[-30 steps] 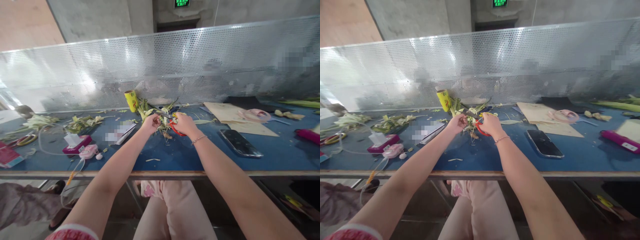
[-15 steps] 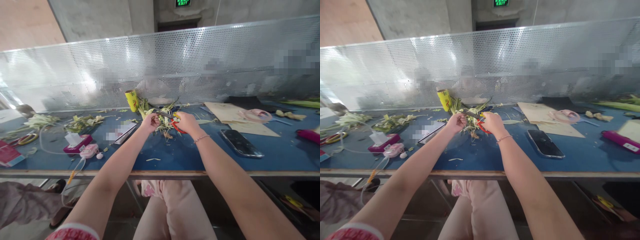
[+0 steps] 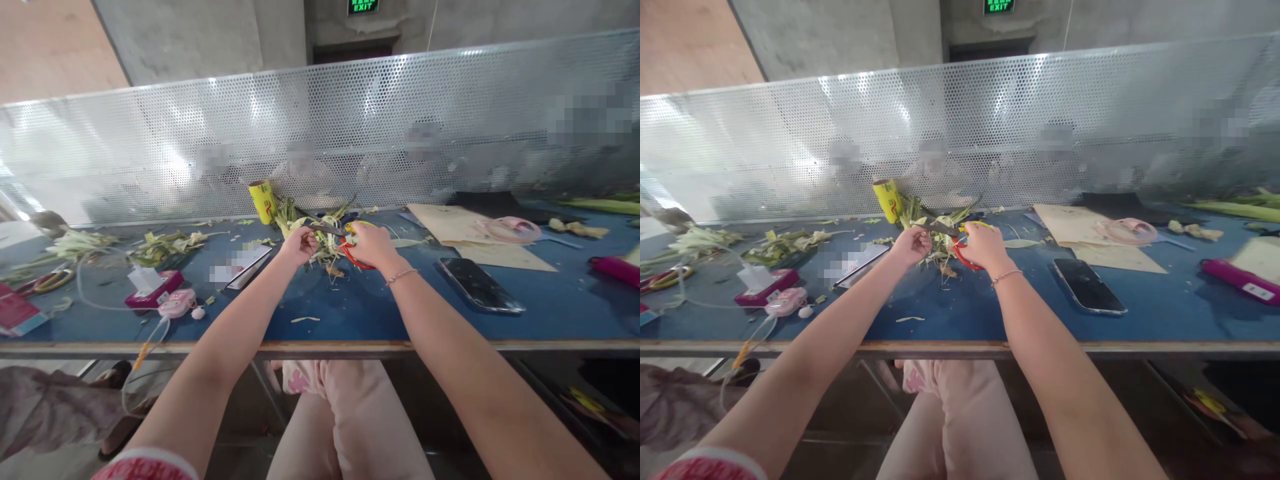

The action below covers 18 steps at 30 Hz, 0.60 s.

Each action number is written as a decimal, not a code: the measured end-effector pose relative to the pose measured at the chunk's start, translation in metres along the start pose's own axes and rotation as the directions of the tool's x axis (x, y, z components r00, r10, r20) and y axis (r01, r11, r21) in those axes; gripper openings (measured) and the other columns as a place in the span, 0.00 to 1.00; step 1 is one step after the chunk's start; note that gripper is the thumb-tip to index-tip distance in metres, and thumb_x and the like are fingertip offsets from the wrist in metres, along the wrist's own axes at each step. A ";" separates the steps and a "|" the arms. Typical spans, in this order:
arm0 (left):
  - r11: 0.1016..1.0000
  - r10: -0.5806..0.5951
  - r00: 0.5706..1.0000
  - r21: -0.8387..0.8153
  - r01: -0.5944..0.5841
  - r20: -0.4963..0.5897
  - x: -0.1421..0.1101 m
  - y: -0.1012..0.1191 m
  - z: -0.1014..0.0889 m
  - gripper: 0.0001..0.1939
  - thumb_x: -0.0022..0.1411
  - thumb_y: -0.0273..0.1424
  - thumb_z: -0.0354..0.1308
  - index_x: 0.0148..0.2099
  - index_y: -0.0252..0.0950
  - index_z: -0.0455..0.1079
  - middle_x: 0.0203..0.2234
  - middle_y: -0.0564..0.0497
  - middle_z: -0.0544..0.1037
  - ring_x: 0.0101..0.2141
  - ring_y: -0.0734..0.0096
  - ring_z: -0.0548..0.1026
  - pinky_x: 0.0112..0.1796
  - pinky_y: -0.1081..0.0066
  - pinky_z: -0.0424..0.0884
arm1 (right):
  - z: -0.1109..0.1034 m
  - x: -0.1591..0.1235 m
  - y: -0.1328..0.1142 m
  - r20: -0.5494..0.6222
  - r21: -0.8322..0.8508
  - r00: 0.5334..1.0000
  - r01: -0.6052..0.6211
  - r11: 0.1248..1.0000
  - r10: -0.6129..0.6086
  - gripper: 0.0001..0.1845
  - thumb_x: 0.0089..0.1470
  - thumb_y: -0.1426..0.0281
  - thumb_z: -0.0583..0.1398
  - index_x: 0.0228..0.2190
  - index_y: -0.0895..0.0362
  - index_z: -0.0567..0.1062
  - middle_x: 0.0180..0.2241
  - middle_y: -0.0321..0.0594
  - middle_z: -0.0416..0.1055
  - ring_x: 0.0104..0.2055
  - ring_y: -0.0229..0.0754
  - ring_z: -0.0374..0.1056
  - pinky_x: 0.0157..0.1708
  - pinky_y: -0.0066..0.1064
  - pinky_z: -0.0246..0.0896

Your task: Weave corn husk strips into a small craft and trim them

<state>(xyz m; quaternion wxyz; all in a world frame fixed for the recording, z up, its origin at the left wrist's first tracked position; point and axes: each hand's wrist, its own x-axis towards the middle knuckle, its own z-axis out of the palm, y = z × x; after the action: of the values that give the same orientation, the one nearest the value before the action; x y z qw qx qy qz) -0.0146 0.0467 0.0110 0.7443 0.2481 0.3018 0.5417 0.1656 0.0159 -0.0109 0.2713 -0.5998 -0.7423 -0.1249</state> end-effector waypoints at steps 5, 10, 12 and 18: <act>1.000 -0.023 0.999 0.008 0.023 0.039 -0.002 0.000 0.000 0.12 0.54 0.18 0.48 0.23 0.35 0.54 0.13 0.57 0.57 0.14 0.84 0.55 0.15 0.83 0.53 | -0.001 -0.001 0.002 -0.014 0.012 1.000 0.018 1.000 -0.018 0.27 0.49 0.50 0.56 0.42 0.58 0.69 0.42 0.53 0.73 0.46 0.54 0.67 0.43 0.40 0.55; 1.000 -0.029 0.995 0.011 0.028 0.100 -0.001 0.002 -0.003 0.11 0.56 0.18 0.48 0.24 0.36 0.54 0.12 0.59 0.53 0.13 0.84 0.52 0.15 0.83 0.50 | -0.003 0.000 0.007 -0.022 0.033 1.000 0.018 0.999 -0.018 0.25 0.50 0.52 0.56 0.43 0.57 0.71 0.44 0.51 0.73 0.47 0.52 0.67 0.42 0.37 0.55; 1.000 -0.029 0.994 -0.003 0.029 0.107 0.000 0.002 -0.004 0.11 0.56 0.18 0.48 0.25 0.36 0.54 0.13 0.59 0.53 0.13 0.84 0.52 0.15 0.82 0.50 | -0.002 0.000 0.008 -0.031 0.035 0.999 0.020 0.999 -0.019 0.24 0.51 0.52 0.56 0.43 0.56 0.71 0.44 0.50 0.73 0.46 0.51 0.68 0.41 0.37 0.54; 0.998 -0.050 0.993 -0.041 0.054 0.106 -0.001 0.002 -0.003 0.12 0.56 0.17 0.49 0.25 0.36 0.54 0.13 0.60 0.52 0.14 0.83 0.53 0.15 0.82 0.51 | -0.002 0.001 0.008 -0.057 0.026 0.998 0.014 1.000 -0.013 0.22 0.51 0.53 0.55 0.40 0.54 0.73 0.39 0.47 0.75 0.42 0.50 0.69 0.40 0.36 0.53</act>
<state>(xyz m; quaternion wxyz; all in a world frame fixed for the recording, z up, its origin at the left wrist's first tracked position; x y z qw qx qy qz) -0.0185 0.0462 0.0110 0.7782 0.2520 0.2566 0.5148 0.1739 0.0179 -0.0100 0.2992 -0.5874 -0.7399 -0.1340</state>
